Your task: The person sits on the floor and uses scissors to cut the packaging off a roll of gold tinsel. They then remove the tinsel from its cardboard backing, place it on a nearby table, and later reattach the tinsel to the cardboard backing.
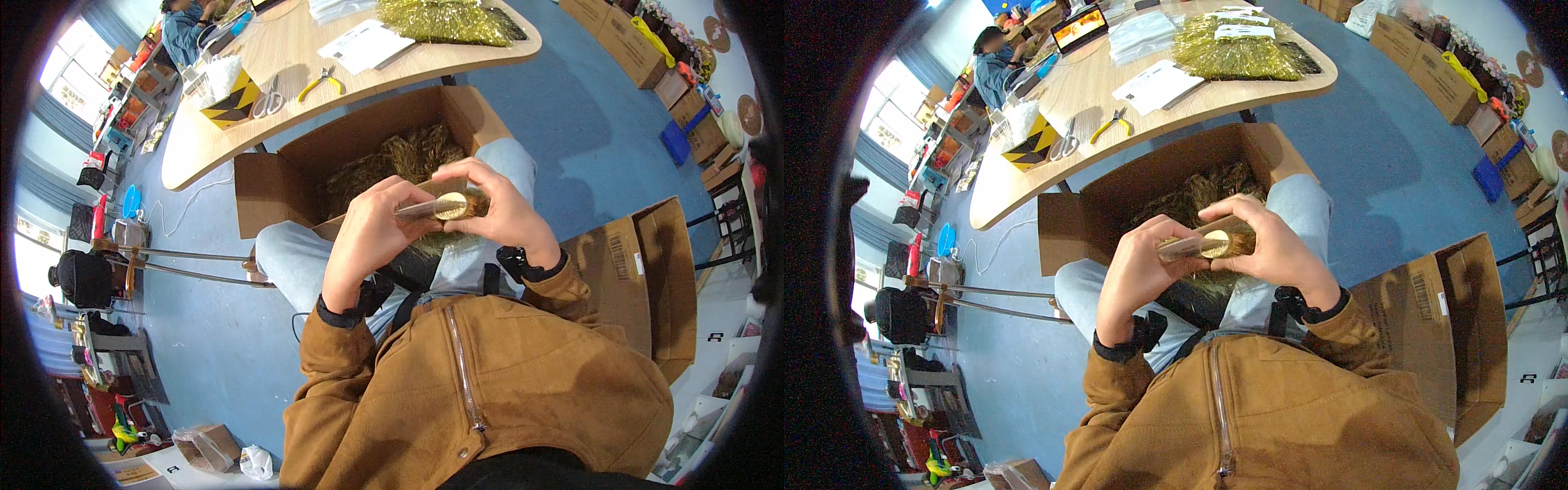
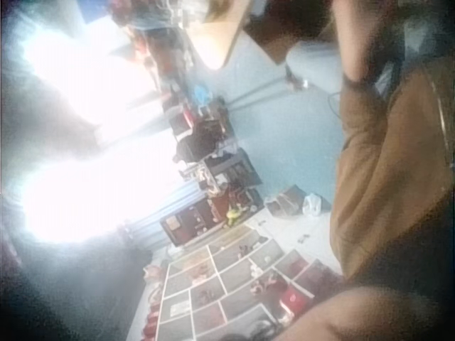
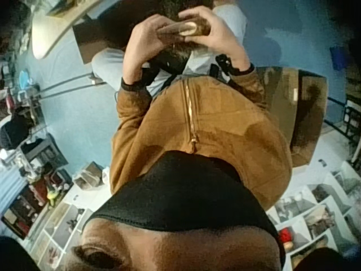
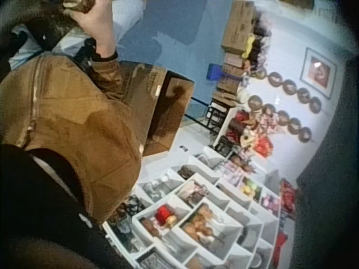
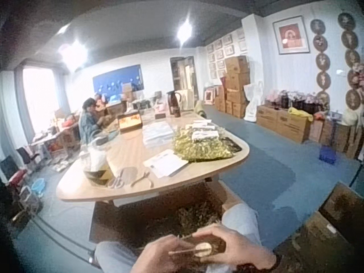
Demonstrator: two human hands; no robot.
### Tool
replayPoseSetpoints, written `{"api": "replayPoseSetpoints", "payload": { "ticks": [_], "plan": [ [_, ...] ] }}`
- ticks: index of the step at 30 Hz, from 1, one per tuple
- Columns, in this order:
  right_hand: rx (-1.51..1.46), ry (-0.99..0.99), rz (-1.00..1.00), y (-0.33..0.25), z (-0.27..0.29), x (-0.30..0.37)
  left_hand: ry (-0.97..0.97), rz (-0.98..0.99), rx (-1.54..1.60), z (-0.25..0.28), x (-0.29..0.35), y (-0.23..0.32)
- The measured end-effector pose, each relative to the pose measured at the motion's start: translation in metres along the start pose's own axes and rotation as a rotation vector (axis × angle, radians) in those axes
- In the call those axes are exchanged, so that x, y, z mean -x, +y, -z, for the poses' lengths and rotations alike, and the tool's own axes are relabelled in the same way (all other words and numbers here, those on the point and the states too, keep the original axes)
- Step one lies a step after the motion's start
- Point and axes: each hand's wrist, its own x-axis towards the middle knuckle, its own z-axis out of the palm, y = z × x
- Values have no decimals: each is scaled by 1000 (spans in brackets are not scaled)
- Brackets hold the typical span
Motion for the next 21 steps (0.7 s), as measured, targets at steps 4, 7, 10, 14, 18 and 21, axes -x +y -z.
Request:
{"api": "replayPoseSetpoints", "payload": {
  "ticks": [4,7,10,14,18,21],
  "plan": [
    [-122,-147,-13,-2,0,0,-72,-179,-134,9,-8,12],
    [-283,-160,-293,-1,-6,2,-92,-279,-284,15,-16,25],
    [-319,-103,-248,7,-13,1,-113,-304,-456,19,-21,31],
    [-490,278,-311,23,-19,1,352,-398,-509,9,-27,12],
    [-708,425,-238,33,-5,-5,326,-116,511,-7,-38,-30],
    [-647,343,-194,30,-4,-7,168,14,713,-25,-37,-51]
  ]
}}
